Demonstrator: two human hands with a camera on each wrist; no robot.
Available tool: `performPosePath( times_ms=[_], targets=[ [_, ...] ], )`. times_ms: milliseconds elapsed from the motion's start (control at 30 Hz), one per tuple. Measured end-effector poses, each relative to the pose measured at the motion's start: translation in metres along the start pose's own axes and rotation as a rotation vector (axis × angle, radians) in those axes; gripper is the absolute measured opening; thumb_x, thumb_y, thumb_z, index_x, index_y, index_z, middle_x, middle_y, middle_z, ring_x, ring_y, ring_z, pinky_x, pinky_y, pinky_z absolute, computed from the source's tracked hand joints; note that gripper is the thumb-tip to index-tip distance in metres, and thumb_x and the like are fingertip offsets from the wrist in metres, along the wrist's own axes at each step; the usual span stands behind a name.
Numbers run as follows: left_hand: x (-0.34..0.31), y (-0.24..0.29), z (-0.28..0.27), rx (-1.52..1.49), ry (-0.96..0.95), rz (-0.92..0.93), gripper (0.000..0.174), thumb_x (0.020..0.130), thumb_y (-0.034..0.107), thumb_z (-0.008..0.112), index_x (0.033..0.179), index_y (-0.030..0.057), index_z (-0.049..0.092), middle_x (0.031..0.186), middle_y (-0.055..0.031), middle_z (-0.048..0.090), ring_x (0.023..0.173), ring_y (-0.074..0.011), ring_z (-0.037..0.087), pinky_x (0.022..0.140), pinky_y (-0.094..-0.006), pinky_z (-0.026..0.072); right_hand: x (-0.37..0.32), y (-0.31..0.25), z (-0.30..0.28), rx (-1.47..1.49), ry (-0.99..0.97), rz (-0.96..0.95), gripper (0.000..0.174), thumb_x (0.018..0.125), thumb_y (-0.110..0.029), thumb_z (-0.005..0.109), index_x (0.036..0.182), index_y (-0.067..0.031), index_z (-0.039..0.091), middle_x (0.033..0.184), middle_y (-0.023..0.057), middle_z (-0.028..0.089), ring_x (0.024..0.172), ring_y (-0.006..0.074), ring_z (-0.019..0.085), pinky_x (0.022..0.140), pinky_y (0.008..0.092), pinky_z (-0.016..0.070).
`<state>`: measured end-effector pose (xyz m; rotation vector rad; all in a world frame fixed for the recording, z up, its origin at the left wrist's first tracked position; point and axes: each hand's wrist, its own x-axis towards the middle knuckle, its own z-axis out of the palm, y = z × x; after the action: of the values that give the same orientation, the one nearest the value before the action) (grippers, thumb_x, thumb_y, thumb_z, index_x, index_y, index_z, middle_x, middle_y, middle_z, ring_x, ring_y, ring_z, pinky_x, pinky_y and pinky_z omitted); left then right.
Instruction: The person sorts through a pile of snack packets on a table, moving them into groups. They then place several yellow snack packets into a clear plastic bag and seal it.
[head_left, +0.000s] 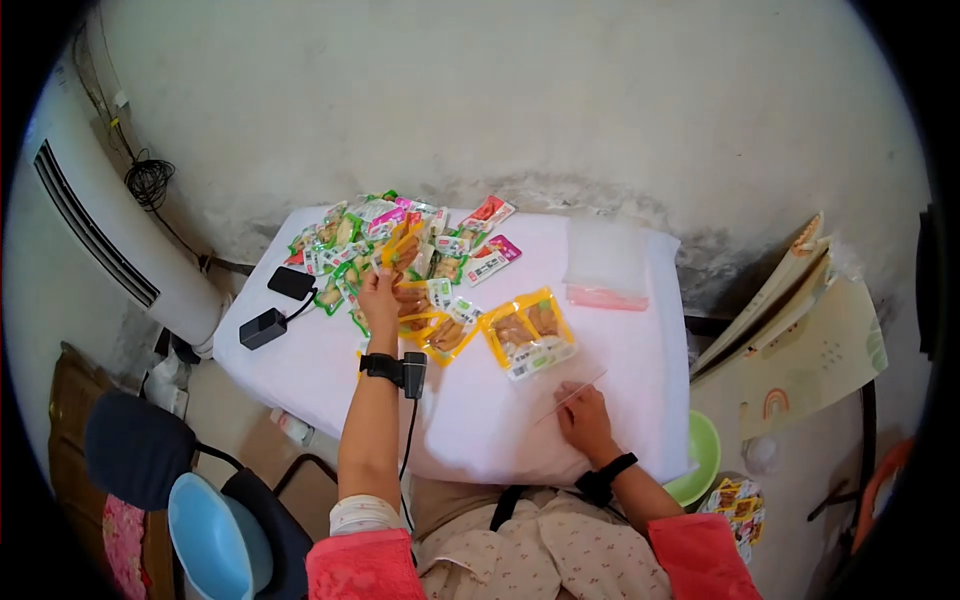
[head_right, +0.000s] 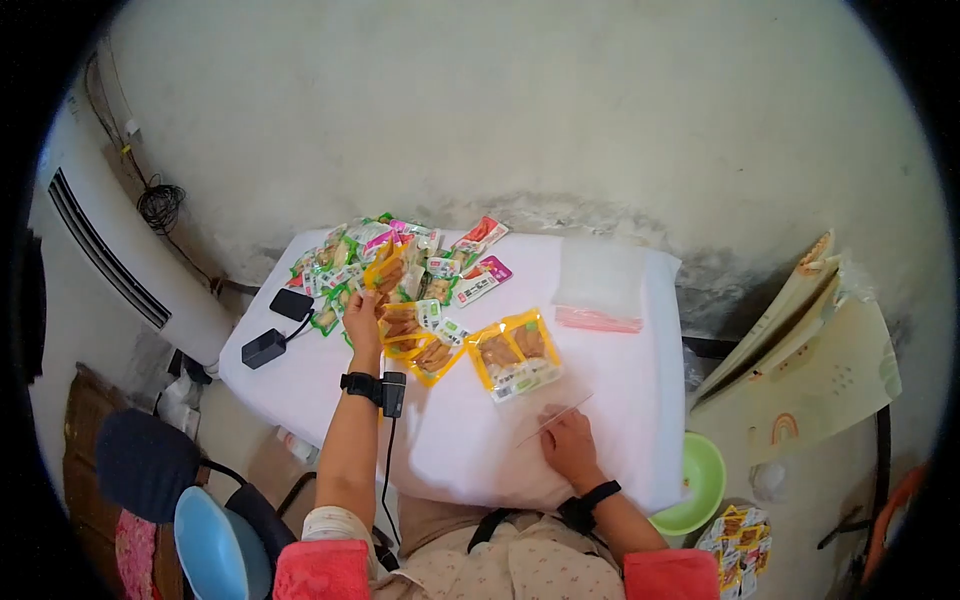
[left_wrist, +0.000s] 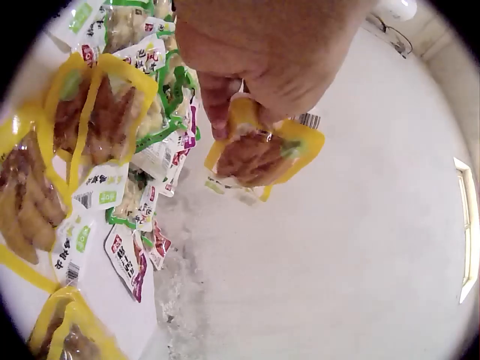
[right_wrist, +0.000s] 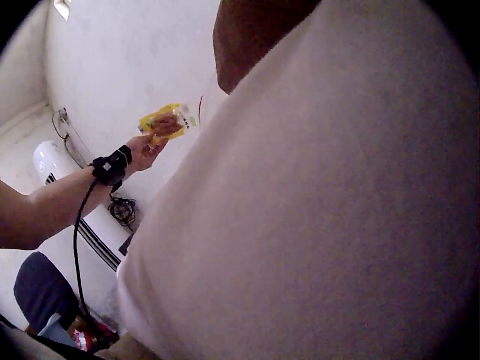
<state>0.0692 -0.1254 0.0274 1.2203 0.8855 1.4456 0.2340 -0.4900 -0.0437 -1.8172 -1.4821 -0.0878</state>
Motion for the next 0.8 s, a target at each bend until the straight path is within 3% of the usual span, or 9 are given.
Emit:
performPosePath(
  times_ms=[67, 167, 233, 267, 333, 433, 567, 733, 800],
  targets=[
    [-0.003, 0.000, -0.005, -0.023, 0.002, 0.000, 0.016, 0.091, 0.010, 0.056, 0.078, 0.0010, 0.059, 0.073, -0.0008, 0.061, 0.066, -0.0074, 0.060, 0.054, -0.0225, 0.0433, 0.000, -0.001, 0.000, -0.029, 0.017, -0.011, 0.022, 0.078, -0.009, 0.060, 0.099, -0.0066, 0.064, 0.107, 0.0108, 0.060, 0.103, 0.0297, 0.053, 0.086, 0.0410, 0.0413],
    [-0.020, -0.012, -0.013, 0.395, -0.096, 0.077, 0.012, 0.090, 0.011, 0.057, 0.084, 0.0035, 0.063, 0.085, -0.0032, 0.067, 0.077, -0.0127, 0.066, 0.066, -0.0230, 0.0509, -0.001, 0.001, 0.001, -0.010, 0.017, -0.011, 0.022, 0.079, -0.010, 0.060, 0.100, -0.0065, 0.064, 0.108, 0.0108, 0.059, 0.103, 0.0297, 0.053, 0.085, 0.0408, 0.0414],
    [-0.048, -0.016, -0.009, 0.506, -0.288, 0.256, 0.012, 0.088, 0.009, 0.058, 0.093, 0.0024, 0.066, 0.102, -0.0108, 0.068, 0.098, -0.0235, 0.064, 0.083, -0.0300, 0.0502, 0.000, 0.000, 0.000, 0.000, 0.016, -0.007, 0.022, 0.079, -0.010, 0.060, 0.100, -0.0064, 0.064, 0.108, 0.0109, 0.059, 0.103, 0.0297, 0.053, 0.085, 0.0405, 0.0414],
    [-0.058, -0.021, -0.013, 0.504, -0.288, 0.256, 0.012, 0.088, 0.009, 0.058, 0.093, 0.0024, 0.066, 0.102, -0.0108, 0.068, 0.098, -0.0235, 0.064, 0.083, -0.0300, 0.0502, 0.000, 0.000, -0.001, 0.011, 0.015, -0.004, 0.021, 0.079, -0.010, 0.060, 0.100, -0.0064, 0.064, 0.109, 0.0110, 0.059, 0.102, 0.0297, 0.053, 0.085, 0.0403, 0.0415],
    [-0.070, -0.037, -0.021, 0.766, -0.494, 0.296, 0.020, 0.086, 0.007, 0.057, 0.103, 0.0035, 0.066, 0.117, -0.0162, 0.062, 0.120, -0.0327, 0.051, 0.099, -0.0365, 0.0411, -0.001, 0.001, 0.000, 0.002, 0.015, -0.001, 0.021, 0.079, -0.010, 0.060, 0.100, -0.0064, 0.064, 0.109, 0.0110, 0.059, 0.102, 0.0294, 0.053, 0.085, 0.0403, 0.0415],
    [-0.080, -0.046, -0.025, 0.809, -0.486, 0.381, 0.022, 0.082, 0.005, 0.059, 0.103, 0.0011, 0.065, 0.121, -0.0196, 0.058, 0.120, -0.0392, 0.047, 0.100, -0.0392, 0.0390, 0.001, 0.000, -0.002, -0.010, 0.014, -0.007, 0.022, 0.079, -0.010, 0.060, 0.100, -0.0066, 0.064, 0.109, 0.0113, 0.058, 0.101, 0.0294, 0.053, 0.084, 0.0405, 0.0416],
    [-0.093, -0.027, -0.029, 0.888, -0.472, 0.441, 0.033, 0.080, 0.009, 0.062, 0.113, 0.0033, 0.061, 0.131, -0.0182, 0.050, 0.126, -0.0384, 0.041, 0.103, -0.0446, 0.0339, -0.001, 0.004, 0.002, 0.037, 0.034, -0.029, 0.019, 0.077, -0.009, 0.061, 0.095, -0.0059, 0.063, 0.108, 0.0118, 0.058, 0.099, 0.0305, 0.053, 0.083, 0.0416, 0.0418],
    [-0.144, 0.006, -0.080, 1.352, -0.104, 0.226, 0.071, 0.074, 0.024, 0.071, 0.134, 0.0040, 0.040, 0.142, -0.0240, 0.034, 0.132, -0.0407, 0.029, 0.105, -0.0529, 0.0258, 0.000, 0.000, 0.004, 0.015, 0.049, -0.018, 0.012, 0.074, -0.006, 0.062, 0.086, -0.0048, 0.061, 0.105, 0.0124, 0.059, 0.095, 0.0318, 0.054, 0.085, 0.0425, 0.0417],
    [-0.157, 0.011, -0.101, 1.379, -0.120, 0.080, 0.077, 0.072, 0.026, 0.073, 0.136, 0.0017, 0.036, 0.142, -0.0278, 0.031, 0.130, -0.0444, 0.030, 0.106, -0.0507, 0.0260, 0.000, 0.002, 0.003, -0.010, 0.053, -0.040, 0.012, 0.074, -0.006, 0.062, 0.086, -0.0046, 0.061, 0.105, 0.0129, 0.059, 0.095, 0.0319, 0.054, 0.083, 0.0422, 0.0419]
  ],
)
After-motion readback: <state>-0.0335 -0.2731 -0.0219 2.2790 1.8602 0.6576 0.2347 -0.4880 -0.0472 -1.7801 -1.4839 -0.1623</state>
